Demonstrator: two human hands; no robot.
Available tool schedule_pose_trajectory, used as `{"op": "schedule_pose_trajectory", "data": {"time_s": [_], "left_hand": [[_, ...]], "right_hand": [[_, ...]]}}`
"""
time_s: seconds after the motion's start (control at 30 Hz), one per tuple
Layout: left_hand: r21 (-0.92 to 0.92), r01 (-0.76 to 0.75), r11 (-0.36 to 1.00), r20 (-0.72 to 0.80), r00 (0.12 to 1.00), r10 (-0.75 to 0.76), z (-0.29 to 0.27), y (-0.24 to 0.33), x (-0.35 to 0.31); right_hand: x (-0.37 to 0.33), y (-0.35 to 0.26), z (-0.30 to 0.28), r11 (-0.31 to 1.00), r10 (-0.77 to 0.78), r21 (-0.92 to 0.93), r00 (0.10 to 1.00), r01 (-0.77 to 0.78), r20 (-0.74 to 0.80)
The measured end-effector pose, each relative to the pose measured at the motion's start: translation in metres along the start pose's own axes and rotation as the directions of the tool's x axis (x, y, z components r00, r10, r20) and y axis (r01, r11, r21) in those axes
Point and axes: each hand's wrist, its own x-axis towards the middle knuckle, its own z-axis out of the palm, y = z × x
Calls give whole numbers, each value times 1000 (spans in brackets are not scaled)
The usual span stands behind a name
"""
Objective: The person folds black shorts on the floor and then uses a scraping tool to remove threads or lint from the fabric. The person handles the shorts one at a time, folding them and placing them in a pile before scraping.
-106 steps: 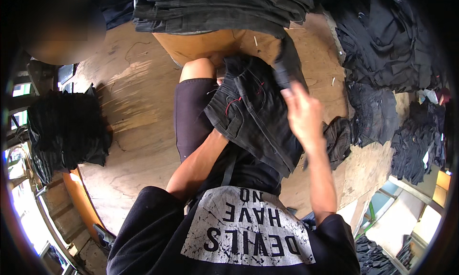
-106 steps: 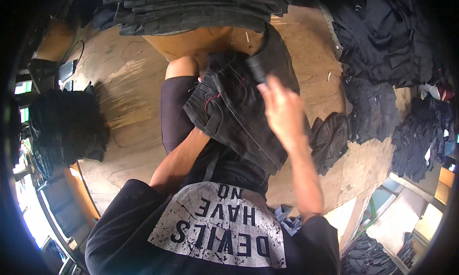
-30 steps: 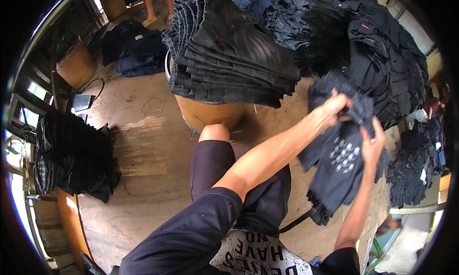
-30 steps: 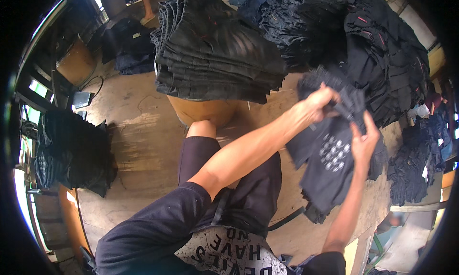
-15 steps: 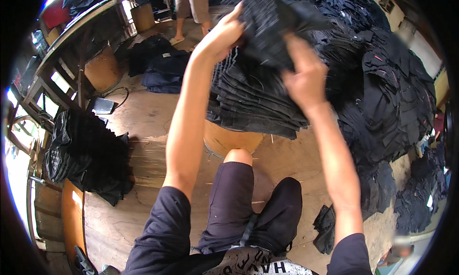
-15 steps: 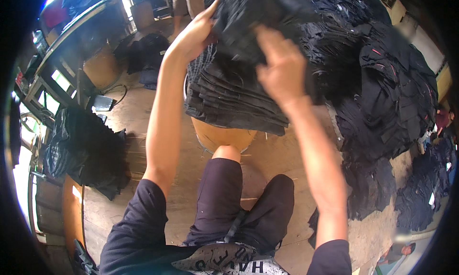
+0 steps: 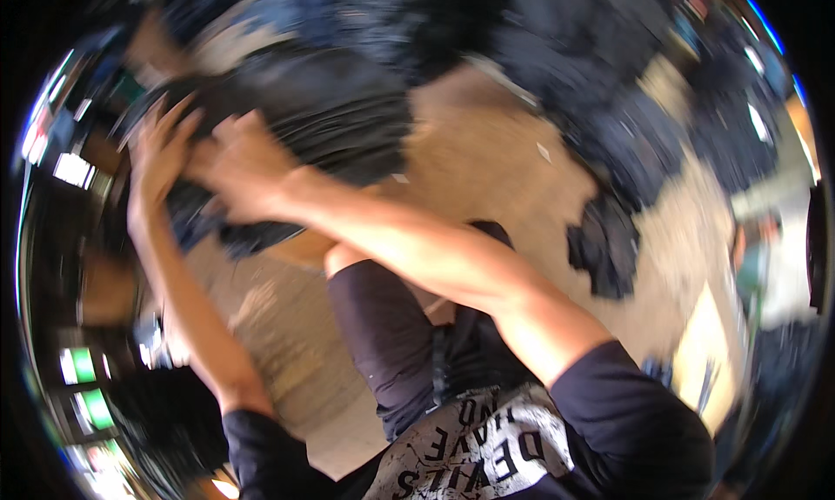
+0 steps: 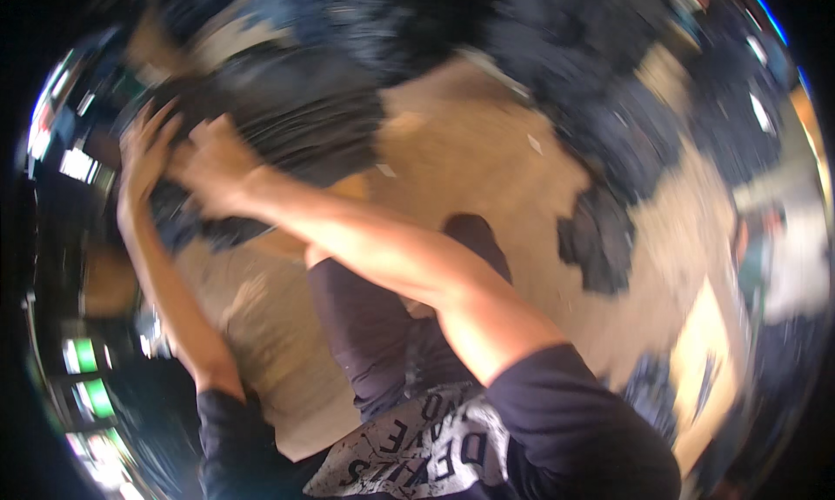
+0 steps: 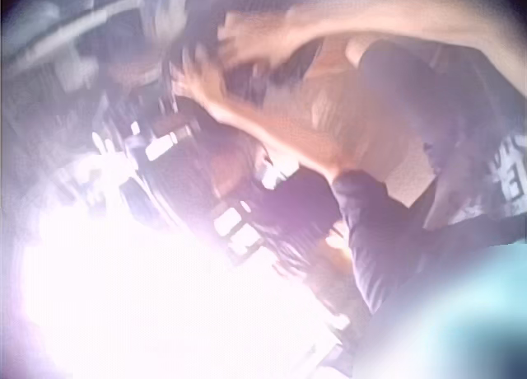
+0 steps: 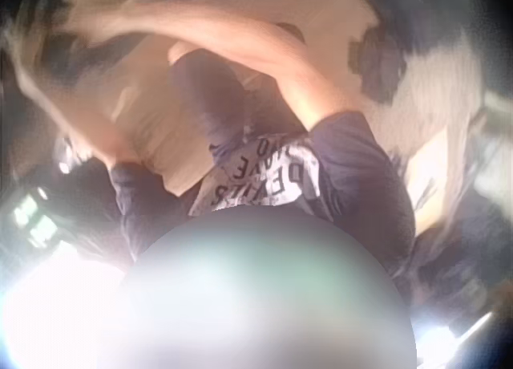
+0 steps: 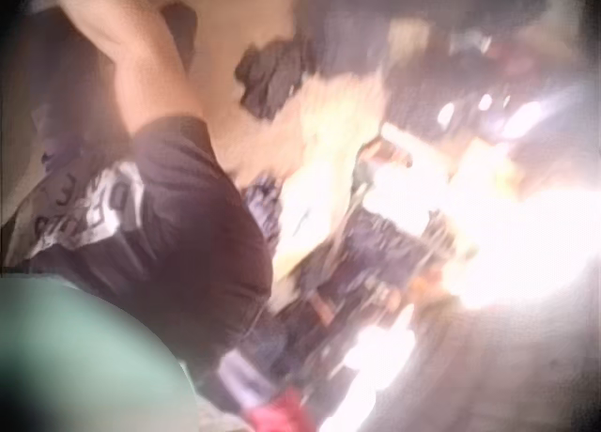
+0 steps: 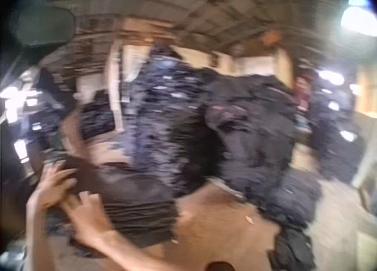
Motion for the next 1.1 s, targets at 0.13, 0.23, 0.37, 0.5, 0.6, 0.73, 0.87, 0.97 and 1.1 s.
{"op": "schedule_pose_trajectory", "data": {"time_s": [0.13,0.23,0.37,0.5,0.6,0.73,0.87,0.97,1.1], "left_hand": [[-6,-207,978,-56,977,207,11,-44,9],[6,-72,997,-80,994,72,1,-39,10],[281,-273,920,-363,857,365,-18,18,-15],[434,-182,883,-120,959,256,2,75,-45],[543,-147,826,-56,976,210,13,92,-55],[517,-117,848,-29,988,153,14,90,-55],[483,-90,871,-34,992,122,9,88,-58],[464,-111,879,-57,986,155,10,90,-60],[438,-154,886,-53,979,197,13,87,-59]], "right_hand": [[-96,49,-40,941,65,332,922,70,-381],[-270,126,-89,918,394,143,807,-370,-441],[-568,193,-149,-64,925,75,-87,-995,-371],[-802,193,-206,-543,707,-31,-437,-839,-556],[-895,190,-247,-658,616,-78,-475,-749,-628],[-942,214,-281,-713,612,78,-672,-697,-416],[-958,240,-280,-775,578,153,-785,-614,-223],[-956,240,-255,-724,585,321,-790,-611,-185],[-910,212,-204,-414,741,260,-489,-872,-460]]}}
